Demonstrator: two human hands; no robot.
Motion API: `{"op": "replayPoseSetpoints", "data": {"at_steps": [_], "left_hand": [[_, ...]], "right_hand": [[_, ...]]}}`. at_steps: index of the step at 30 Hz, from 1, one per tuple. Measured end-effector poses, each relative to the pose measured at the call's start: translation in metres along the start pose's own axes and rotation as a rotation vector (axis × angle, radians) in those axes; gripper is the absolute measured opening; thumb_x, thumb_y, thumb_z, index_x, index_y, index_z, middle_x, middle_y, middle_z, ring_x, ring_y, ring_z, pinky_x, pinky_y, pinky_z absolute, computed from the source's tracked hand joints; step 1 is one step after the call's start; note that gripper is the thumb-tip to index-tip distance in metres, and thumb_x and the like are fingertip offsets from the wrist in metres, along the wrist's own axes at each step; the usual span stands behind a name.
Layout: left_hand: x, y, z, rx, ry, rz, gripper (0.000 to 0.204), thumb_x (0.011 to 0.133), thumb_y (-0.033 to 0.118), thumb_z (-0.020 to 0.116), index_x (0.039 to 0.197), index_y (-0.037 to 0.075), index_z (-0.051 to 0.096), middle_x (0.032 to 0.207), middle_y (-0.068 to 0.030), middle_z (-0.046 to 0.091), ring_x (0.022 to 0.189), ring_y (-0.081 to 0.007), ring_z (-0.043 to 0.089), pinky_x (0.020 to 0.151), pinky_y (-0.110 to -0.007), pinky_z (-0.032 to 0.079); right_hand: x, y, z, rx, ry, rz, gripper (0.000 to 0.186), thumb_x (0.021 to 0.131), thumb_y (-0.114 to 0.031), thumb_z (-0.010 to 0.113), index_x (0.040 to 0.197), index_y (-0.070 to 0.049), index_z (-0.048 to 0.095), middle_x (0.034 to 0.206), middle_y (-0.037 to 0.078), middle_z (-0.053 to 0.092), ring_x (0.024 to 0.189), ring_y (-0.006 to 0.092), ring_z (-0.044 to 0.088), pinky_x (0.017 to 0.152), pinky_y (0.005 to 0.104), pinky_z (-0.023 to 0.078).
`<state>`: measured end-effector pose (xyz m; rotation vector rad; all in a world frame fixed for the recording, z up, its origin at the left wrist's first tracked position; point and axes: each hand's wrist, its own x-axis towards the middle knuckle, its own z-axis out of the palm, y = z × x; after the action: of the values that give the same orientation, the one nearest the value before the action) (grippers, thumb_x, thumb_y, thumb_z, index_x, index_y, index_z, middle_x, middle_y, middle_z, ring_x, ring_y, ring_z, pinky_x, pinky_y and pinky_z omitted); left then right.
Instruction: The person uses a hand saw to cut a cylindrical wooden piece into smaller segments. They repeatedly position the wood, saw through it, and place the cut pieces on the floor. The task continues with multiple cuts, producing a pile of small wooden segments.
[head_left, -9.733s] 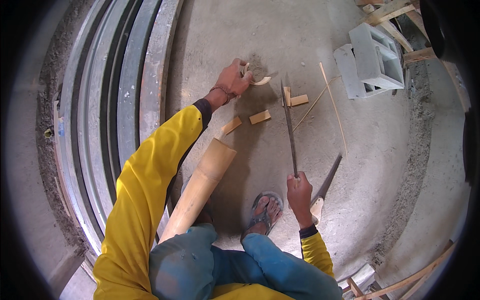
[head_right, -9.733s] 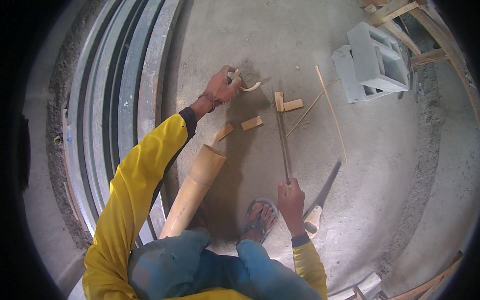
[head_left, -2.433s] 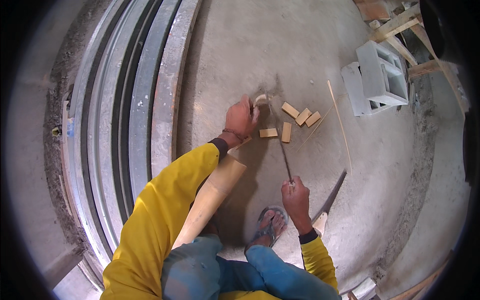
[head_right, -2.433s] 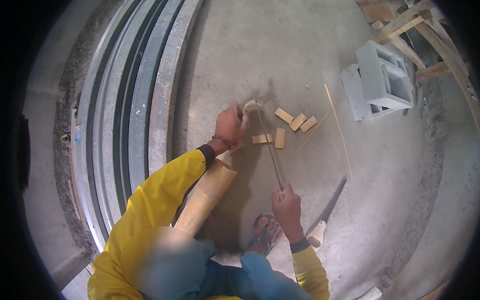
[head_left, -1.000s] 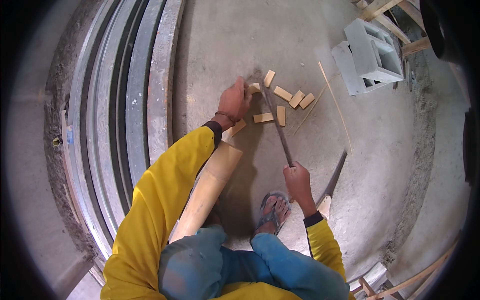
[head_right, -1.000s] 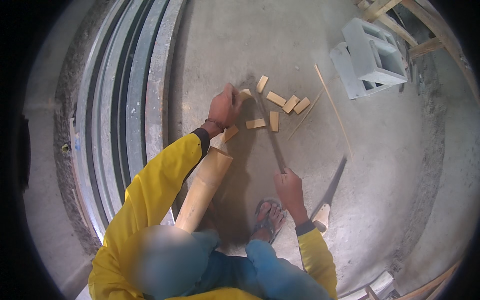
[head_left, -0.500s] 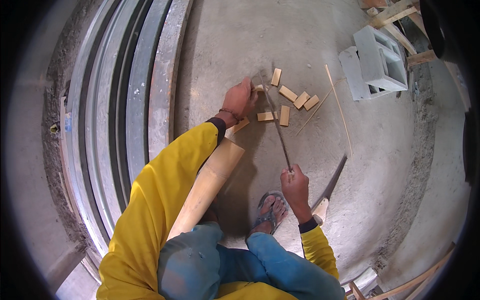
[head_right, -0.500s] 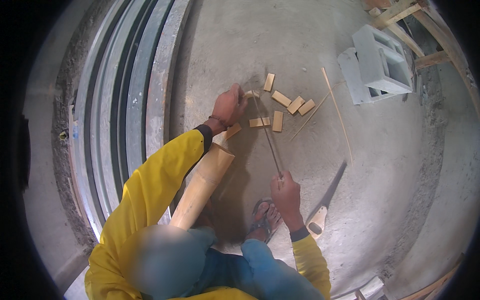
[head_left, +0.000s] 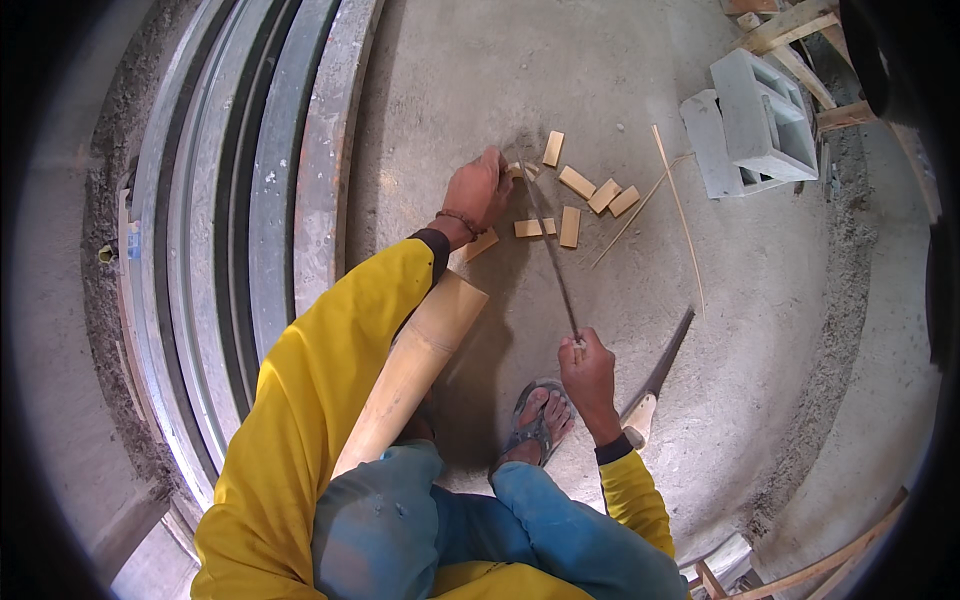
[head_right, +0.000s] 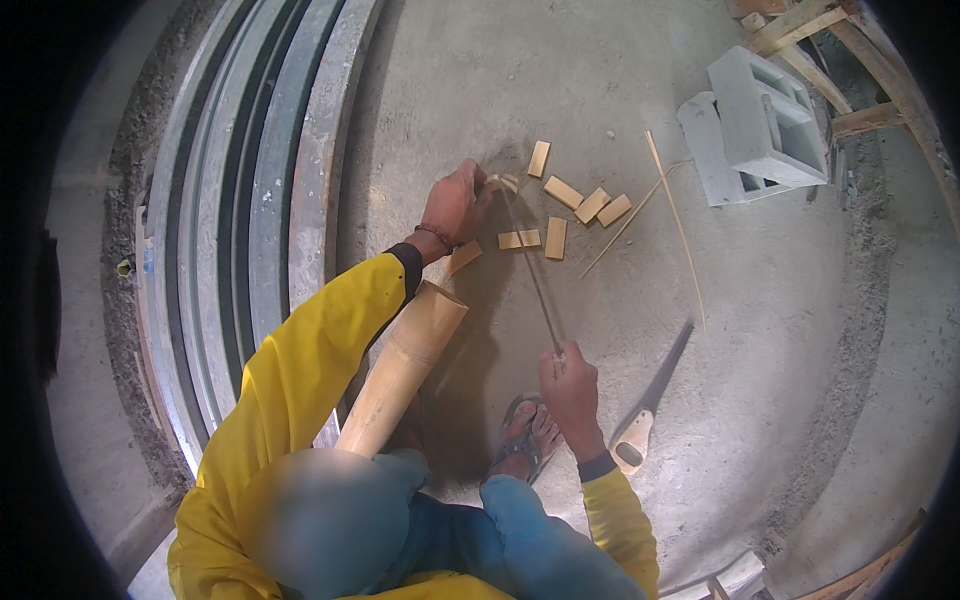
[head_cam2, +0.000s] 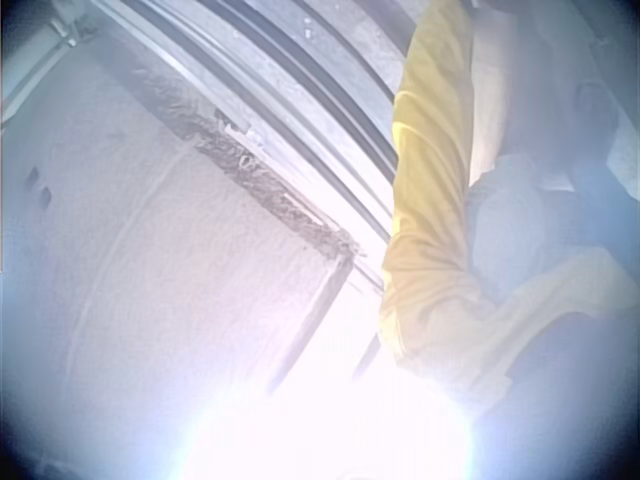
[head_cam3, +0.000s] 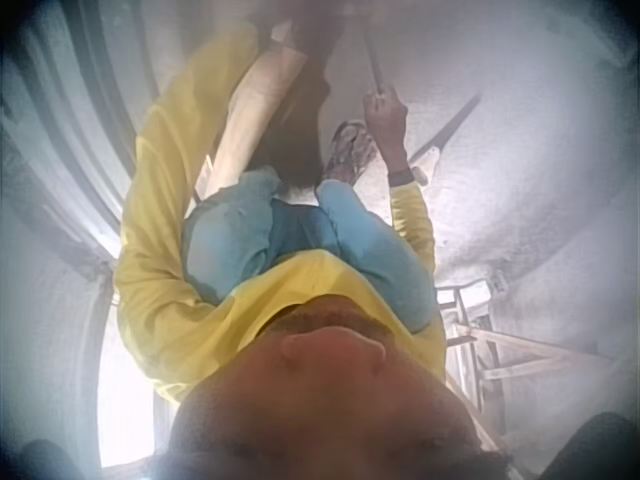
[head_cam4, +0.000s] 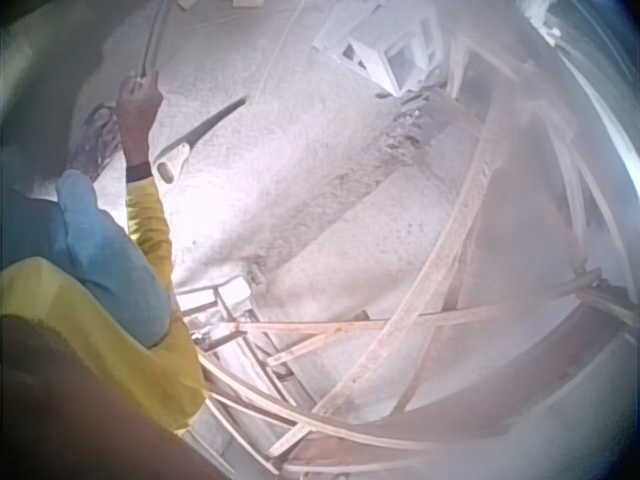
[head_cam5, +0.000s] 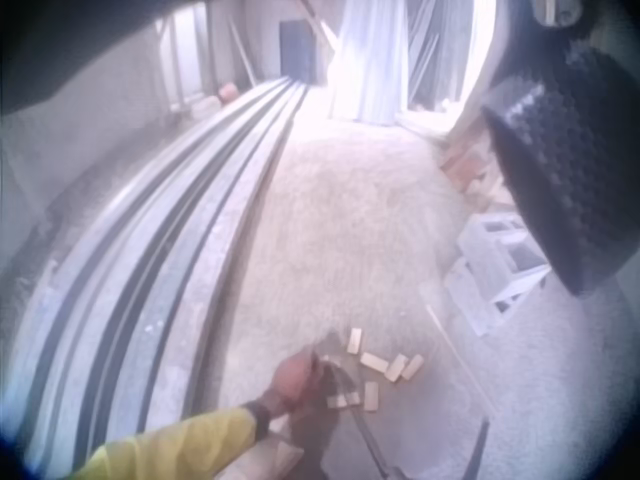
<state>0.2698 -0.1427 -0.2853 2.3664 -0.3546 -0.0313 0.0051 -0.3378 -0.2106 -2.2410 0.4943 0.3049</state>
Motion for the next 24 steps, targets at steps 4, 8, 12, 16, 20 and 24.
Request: {"op": "replayPoseSetpoints", "data": {"at_steps": [4,8,12,16,20,24], "left_hand": [[-0.001,0.002,0.0,-0.007,0.007,0.006,0.024,0.09,0.018,0.072,0.102,0.003,0.057,0.087,-0.021,0.072,0.081,-0.0426,0.072,0.072,-0.05,0.057],[-0.001,0.003,0.0,-0.01,-0.007,-0.009,0.025,0.09,0.018,0.072,0.102,0.003,0.057,0.087,-0.0209,0.072,0.081,-0.0426,0.071,0.072,-0.05,0.057],[-0.001,0.001,-0.001,0.013,-0.005,-0.013,0.024,0.089,0.018,0.073,0.101,0.004,0.057,0.087,-0.0206,0.072,0.081,-0.043,0.071,0.072,-0.05,0.057],[0.0,0.004,0.003,-0.001,-0.004,-0.016,0.025,0.09,0.018,0.073,0.101,0.003,0.057,0.086,-0.0206,0.072,0.081,-0.0433,0.071,0.072,-0.05,0.056],[0.0,0.002,0.001,0.026,-0.026,-0.026,0.026,0.091,0.019,0.073,0.104,0.003,0.057,0.087,-0.0193,0.072,0.082,-0.0423,0.071,0.073,-0.049,0.056],[-0.005,0.01,-0.006,-0.102,-0.076,-0.025,0.034,0.091,0.021,0.073,0.114,0.003,0.056,0.089,-0.0169,0.072,0.083,-0.0403,0.071,0.074,-0.048,0.056]], "right_hand": [[0.0,-0.002,-0.001,-0.02,-0.015,0.01,0.023,0.097,-0.023,0.064,0.103,-0.001,0.065,0.075,0.025,0.068,0.077,0.0479,0.07,0.067,0.053,0.054],[-0.001,-0.011,-0.006,0.024,0.019,-0.012,0.022,0.096,-0.021,0.064,0.102,-0.001,0.065,0.074,0.024,0.068,0.076,0.0473,0.07,0.065,0.0516,0.054],[-0.001,-0.026,-0.01,0.11,0.077,-0.026,0.02,0.096,-0.02,0.064,0.101,0.0,0.064,0.073,0.023,0.068,0.075,0.0464,0.07,0.063,0.0508,0.053],[0.005,-0.009,-0.002,0.046,0.064,-0.08,0.02,0.097,-0.019,0.063,0.101,0.0,0.064,0.073,0.024,0.067,0.073,0.0461,0.07,0.063,0.0508,0.053],[0.009,-0.009,-0.001,-0.019,0.01,-0.026,0.02,0.098,-0.02,0.063,0.102,0.0,0.064,0.072,0.024,0.067,0.073,0.0459,0.07,0.064,0.0506,0.052],[0.007,-0.008,-0.005,-0.015,0.03,-0.042,0.02,0.098,-0.02,0.063,0.101,0.0,0.064,0.071,0.023,0.067,0.073,0.0457,0.07,0.063,0.0506,0.052]]}}
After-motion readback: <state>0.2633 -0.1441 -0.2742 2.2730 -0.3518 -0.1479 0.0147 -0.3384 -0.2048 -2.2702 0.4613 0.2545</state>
